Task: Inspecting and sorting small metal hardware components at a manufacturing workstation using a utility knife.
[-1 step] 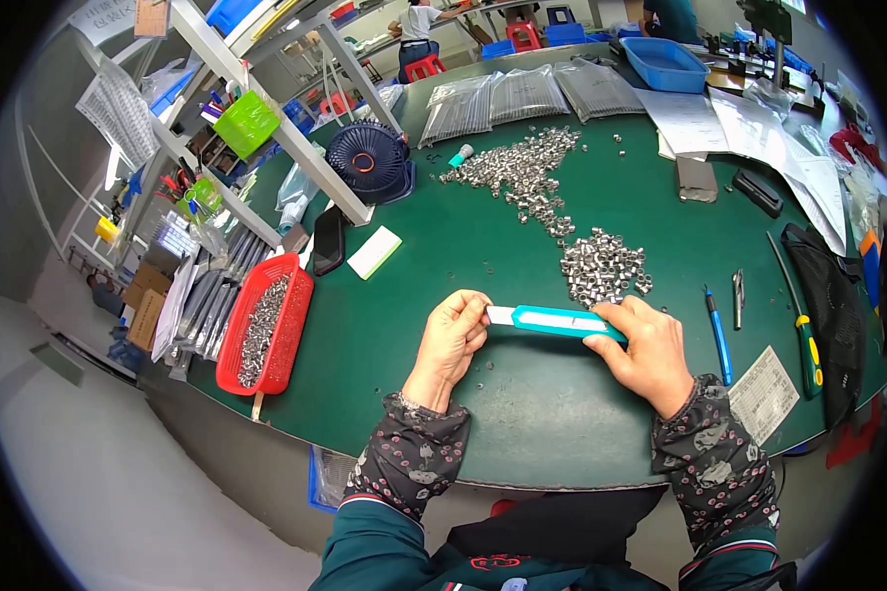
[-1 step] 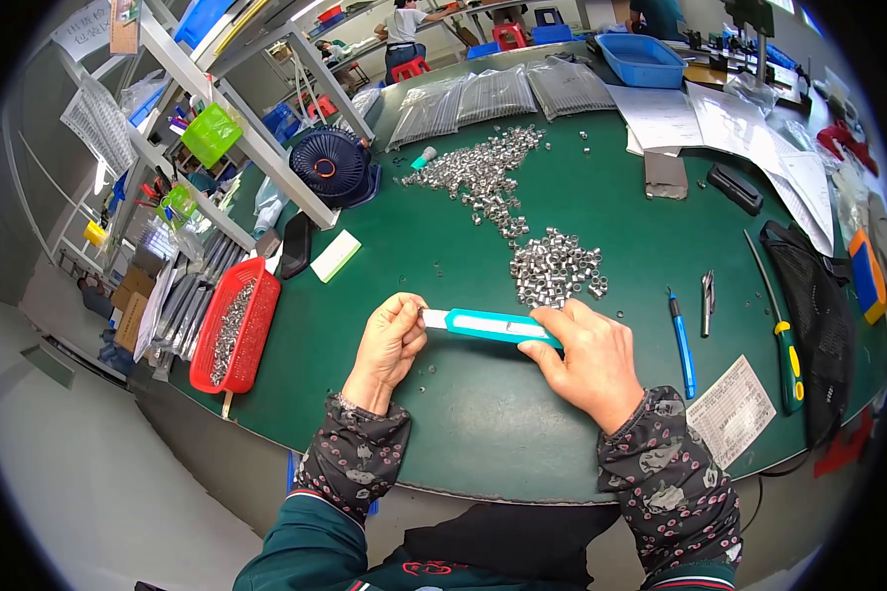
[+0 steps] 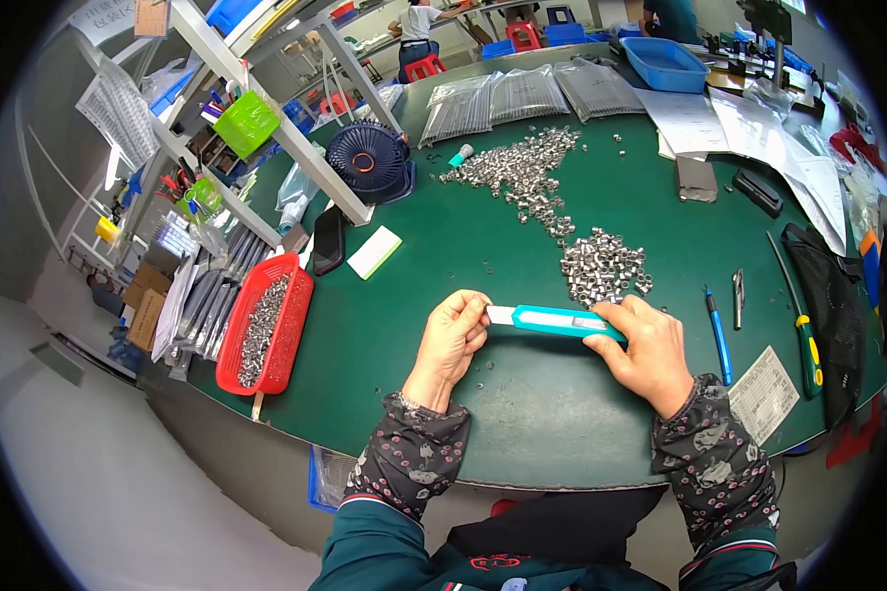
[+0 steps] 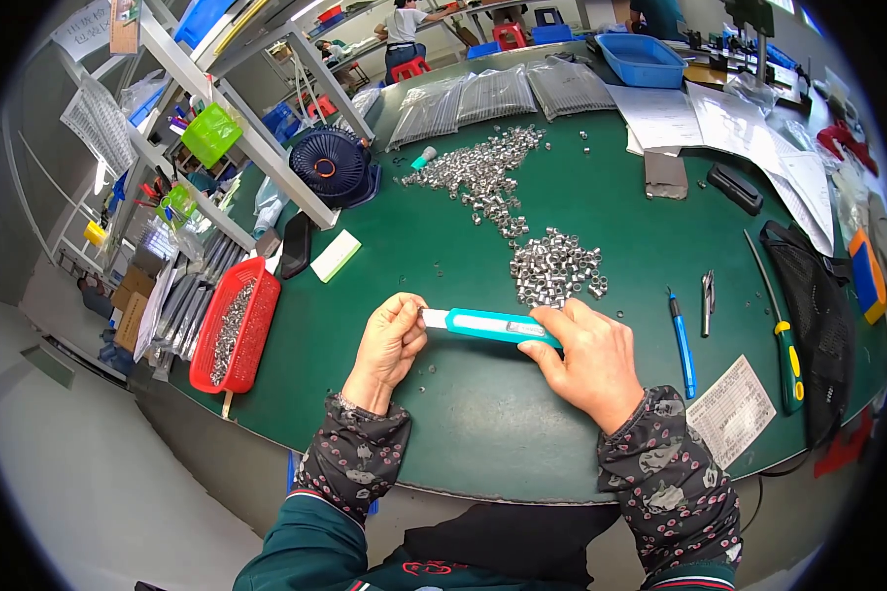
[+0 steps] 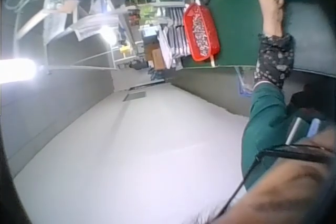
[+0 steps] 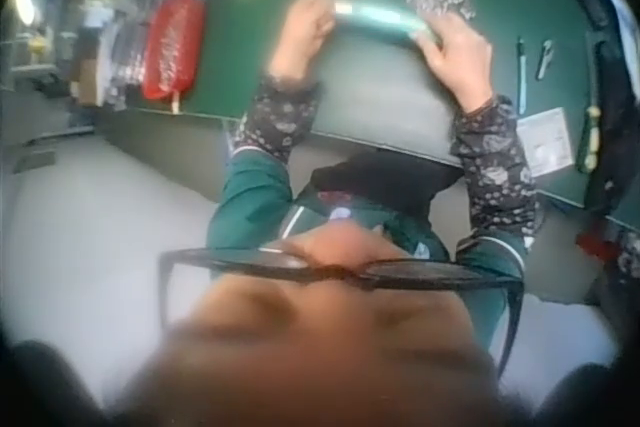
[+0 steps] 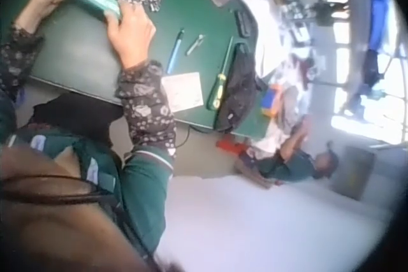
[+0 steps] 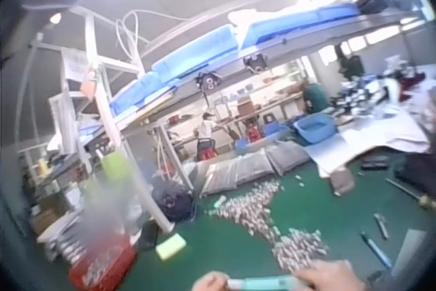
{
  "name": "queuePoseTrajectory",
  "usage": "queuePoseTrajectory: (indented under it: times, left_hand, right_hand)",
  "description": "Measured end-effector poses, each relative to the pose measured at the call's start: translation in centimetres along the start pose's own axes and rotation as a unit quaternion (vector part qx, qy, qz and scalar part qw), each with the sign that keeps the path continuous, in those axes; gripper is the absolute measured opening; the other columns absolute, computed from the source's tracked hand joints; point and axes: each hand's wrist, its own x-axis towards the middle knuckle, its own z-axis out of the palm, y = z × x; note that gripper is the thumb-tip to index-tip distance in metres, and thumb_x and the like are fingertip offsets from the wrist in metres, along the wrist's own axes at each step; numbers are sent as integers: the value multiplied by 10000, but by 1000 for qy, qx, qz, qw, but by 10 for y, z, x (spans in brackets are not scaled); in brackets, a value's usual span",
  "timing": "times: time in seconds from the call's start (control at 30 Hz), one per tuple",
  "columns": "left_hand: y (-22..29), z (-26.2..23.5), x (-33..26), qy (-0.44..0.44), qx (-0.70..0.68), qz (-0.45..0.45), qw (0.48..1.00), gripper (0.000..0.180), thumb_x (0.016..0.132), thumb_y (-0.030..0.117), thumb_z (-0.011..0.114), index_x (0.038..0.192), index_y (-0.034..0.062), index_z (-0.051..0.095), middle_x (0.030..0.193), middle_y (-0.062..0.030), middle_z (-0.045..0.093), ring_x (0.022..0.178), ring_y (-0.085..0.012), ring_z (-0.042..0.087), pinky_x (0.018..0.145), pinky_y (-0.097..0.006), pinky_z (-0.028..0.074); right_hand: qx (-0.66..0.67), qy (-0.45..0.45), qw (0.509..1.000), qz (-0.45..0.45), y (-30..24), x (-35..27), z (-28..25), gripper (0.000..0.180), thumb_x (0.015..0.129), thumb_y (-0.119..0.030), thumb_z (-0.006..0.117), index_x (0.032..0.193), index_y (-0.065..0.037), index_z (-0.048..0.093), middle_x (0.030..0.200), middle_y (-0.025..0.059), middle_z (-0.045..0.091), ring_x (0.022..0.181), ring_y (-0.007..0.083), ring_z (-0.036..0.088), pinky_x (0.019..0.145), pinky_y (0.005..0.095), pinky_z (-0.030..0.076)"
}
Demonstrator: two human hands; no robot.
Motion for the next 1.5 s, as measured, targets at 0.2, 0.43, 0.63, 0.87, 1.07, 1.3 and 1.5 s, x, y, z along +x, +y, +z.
queuePoseTrajectory:
  times: [0.2,0.43,0.63,0.87,1.07,1.3,1.5]
  left_hand:
    - [1,-1,1,-4,-9,-15,1000,155,878,180,519,852,28,540,675,-1,484,457,-13,290,384,-148,223]
    - [0,1,-1,6,-50,-48,998,184,882,211,513,822,37,530,674,-6,478,469,-22,302,377,-146,224]
    - [1,3,-2,11,-63,-52,997,219,889,241,500,801,42,522,687,-8,456,494,-28,320,374,-148,228]
    - [5,3,-1,27,-69,-41,996,216,903,238,471,797,53,508,693,-15,449,509,-48,332,377,-154,236]
    - [4,-3,0,-3,-113,-49,992,158,886,195,476,815,54,485,740,-53,450,540,-77,364,373,-163,255]
    - [2,13,0,-9,-63,-58,996,124,885,165,480,829,56,497,682,-16,434,491,-51,331,350,-153,234]
    - [-10,68,6,-37,369,12,928,127,760,104,633,856,19,636,653,66,432,614,-51,401,584,-201,363]
  right_hand:
    - [-45,28,997,-48,-1,1,0,269,677,-227,677,895,-92,595,651,60,477,567,233,528,493,350,401]
    - [-62,55,993,-89,-4,4,-3,275,637,-166,691,875,-76,586,654,71,467,573,253,493,509,346,393]
    - [-64,142,985,-79,1,7,-4,363,575,-91,721,904,-66,570,719,69,491,647,237,511,535,342,417]
    - [-192,27,973,-125,5,3,4,336,642,-8,608,973,-52,566,742,65,478,664,216,506,530,323,428]
    - [-139,124,975,-118,2,6,-4,356,648,8,556,999,-50,555,768,57,482,676,198,521,518,310,444]
    - [47,166,985,10,9,12,-9,324,714,-23,586,1030,-77,541,813,103,505,681,290,544,572,360,432]
    - [106,242,963,50,24,16,-9,307,713,-27,584,1017,-57,562,814,104,520,675,277,544,584,330,436]
